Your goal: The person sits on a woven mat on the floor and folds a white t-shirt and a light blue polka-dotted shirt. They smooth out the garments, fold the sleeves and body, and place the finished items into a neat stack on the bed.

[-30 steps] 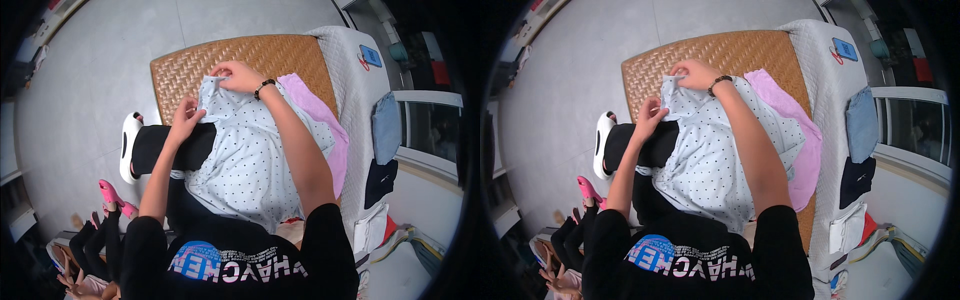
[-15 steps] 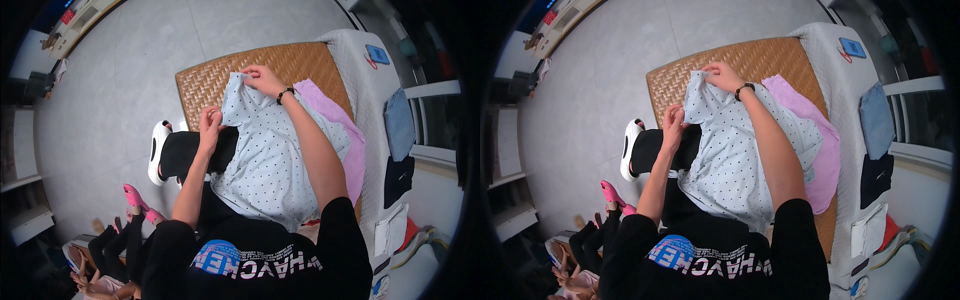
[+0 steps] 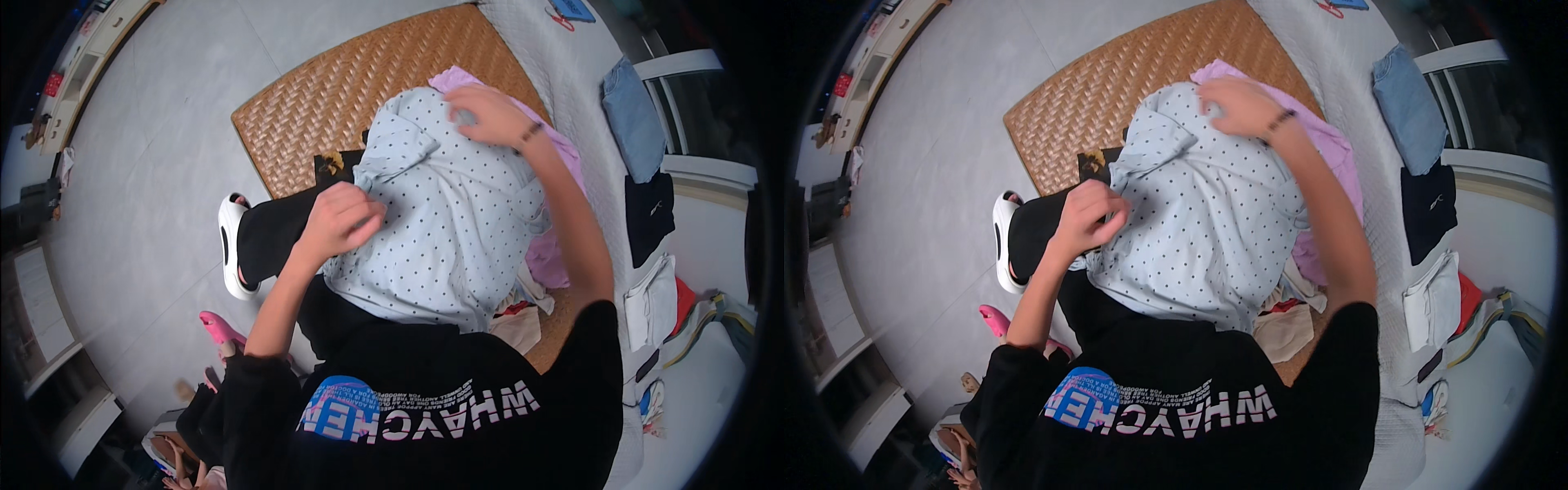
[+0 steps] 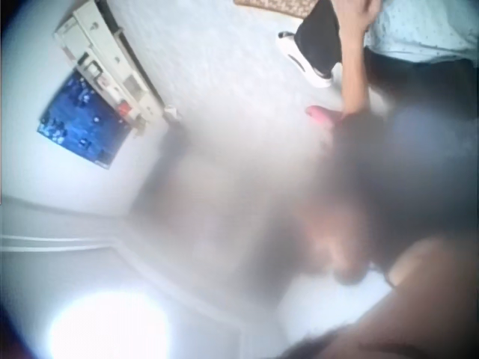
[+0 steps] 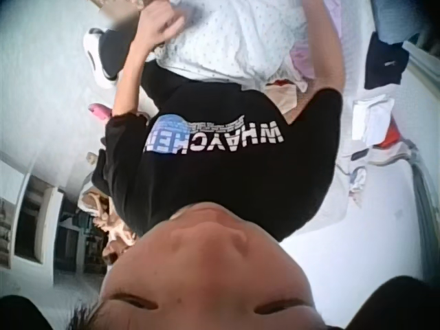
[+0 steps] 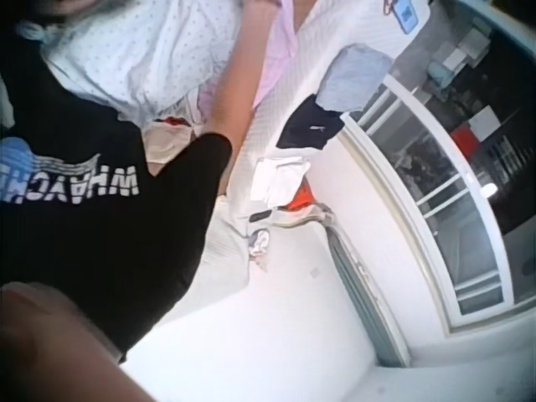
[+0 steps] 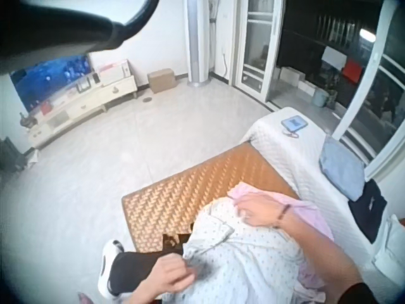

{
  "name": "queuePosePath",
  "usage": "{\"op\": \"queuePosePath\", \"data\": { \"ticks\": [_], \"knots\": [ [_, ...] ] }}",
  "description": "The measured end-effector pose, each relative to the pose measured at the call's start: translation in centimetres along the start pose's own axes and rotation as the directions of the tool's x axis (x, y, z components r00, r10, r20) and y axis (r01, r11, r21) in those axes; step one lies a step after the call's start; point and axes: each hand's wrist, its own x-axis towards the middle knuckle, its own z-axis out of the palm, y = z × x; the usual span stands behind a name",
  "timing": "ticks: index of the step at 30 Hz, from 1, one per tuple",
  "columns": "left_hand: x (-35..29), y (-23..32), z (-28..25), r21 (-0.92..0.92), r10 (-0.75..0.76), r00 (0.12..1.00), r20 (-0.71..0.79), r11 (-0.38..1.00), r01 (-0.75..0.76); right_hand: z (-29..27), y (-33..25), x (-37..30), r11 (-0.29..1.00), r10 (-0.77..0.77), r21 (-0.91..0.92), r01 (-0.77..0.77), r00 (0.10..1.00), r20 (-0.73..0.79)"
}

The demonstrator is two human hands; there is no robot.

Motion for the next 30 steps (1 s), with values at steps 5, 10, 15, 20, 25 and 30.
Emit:
{"op": "queuePosePath", "data": {
  "ticks": [5,10,15,20,25,30],
  "knots": [
    [-5.9,2.4,1.4,-0.112,-0.560,0.792,-0.242,0.827,0.551,2.8,-6.4,-15.2,0.906,0.421,0.074,-0.418,0.862,-0.282],
    [-13.0,3.8,2.3,0.340,-0.747,0.664,-0.028,0.618,0.709,10.7,-17.1,-28.1,0.312,0.896,0.234,-0.921,0.367,0.249],
    [-14.7,4.4,2.2,0.372,-0.679,0.715,0.165,0.715,0.593,20.7,-21.5,-32.7,-0.165,0.805,0.551,-0.818,0.211,0.554],
    [-17.8,3.5,1.4,-0.083,-0.524,0.756,0.393,0.798,0.596,23.8,-23.0,-33.5,-0.387,0.833,0.902,-0.193,0.345,0.432],
    [-16.9,4.2,0.7,0.128,-0.400,0.834,0.381,0.916,0.381,27.7,-22.8,-37.4,-0.317,0.723,0.943,-0.098,0.619,0.307],
    [-17.2,3.2,1.9,0.067,-0.438,0.860,0.260,0.897,0.437,23.8,-23.3,-37.1,-0.157,0.732,0.962,-0.224,0.627,0.265]
  ]
}}
